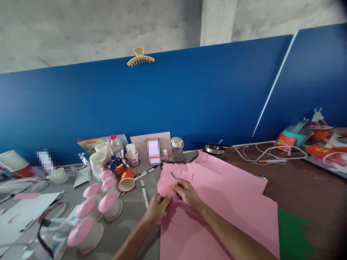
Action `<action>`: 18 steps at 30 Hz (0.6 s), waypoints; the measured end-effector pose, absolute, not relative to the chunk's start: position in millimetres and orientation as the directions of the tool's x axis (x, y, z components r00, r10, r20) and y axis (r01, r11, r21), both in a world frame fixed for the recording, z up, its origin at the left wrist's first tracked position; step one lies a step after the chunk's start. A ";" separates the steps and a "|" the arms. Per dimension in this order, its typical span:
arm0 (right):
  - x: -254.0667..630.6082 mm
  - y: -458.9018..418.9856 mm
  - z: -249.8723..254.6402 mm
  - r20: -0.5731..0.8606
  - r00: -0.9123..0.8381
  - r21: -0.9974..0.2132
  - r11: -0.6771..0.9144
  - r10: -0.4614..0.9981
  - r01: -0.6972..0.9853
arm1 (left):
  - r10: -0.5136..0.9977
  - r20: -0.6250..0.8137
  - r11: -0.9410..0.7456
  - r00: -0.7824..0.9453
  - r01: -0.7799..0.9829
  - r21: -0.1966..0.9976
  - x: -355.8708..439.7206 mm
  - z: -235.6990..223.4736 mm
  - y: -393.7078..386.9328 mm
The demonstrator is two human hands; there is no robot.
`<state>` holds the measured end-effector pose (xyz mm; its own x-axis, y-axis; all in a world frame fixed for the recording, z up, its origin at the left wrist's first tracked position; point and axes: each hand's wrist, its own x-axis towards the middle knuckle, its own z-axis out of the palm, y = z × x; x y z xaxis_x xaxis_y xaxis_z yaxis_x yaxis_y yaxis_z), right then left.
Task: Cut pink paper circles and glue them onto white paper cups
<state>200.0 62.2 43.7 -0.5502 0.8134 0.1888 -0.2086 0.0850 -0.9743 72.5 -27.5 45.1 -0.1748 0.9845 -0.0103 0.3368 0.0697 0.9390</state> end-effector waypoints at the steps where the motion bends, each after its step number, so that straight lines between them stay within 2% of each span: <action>1: 200.1 63.7 41.8 0.161 -0.539 -0.976 0.053 0.827 -0.210 | 0.983 0.008 0.060 -0.185 0.362 0.930 70.6 47.1 -29.1; 6: 200.9 67.7 33.1 0.079 -0.493 -0.973 -0.041 0.867 -0.227 | 0.949 0.168 0.013 -0.265 0.568 0.823 33.7 72.8 -39.3; 7: 201.3 67.7 32.6 0.060 -0.491 -0.972 -0.061 0.869 -0.227 | 0.929 0.288 -0.019 -0.233 0.746 0.666 22.3 81.8 -40.2; 9: 202.6 67.6 33.1 0.036 -0.489 -0.972 -0.082 0.871 -0.218 | 0.917 0.382 0.003 -0.118 0.957 0.289 -0.9 102.2 -39.5; 11: 204.2 68.3 34.5 0.036 -0.487 -0.978 -0.068 0.873 -0.195 | 0.950 0.308 0.054 -0.042 0.998 -0.031 -21.2 121.9 -35.4; 13: 205.4 69.6 35.3 0.047 -0.476 -0.984 -0.041 0.878 -0.173 | 0.987 0.161 0.057 -0.020 0.971 -0.230 -36.3 136.2 -28.8; 15: 205.7 71.1 34.8 0.060 -0.456 -0.989 -0.010 0.888 -0.149 | 0.998 0.039 0.057 -0.048 0.947 -0.315 -45.7 142.4 -20.9; 18: 204.7 72.7 33.0 0.072 -0.432 -0.991 0.017 0.899 -0.129 | 0.995 -0.070 0.050 -0.076 0.948 -0.315 -52.9 138.8 -8.6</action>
<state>204.7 72.7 33.0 -0.4318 0.8991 0.0716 -0.1295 0.0168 -0.9914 -52.9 -8.6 138.8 -0.0763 0.9946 -0.0702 0.9477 0.0504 -0.3152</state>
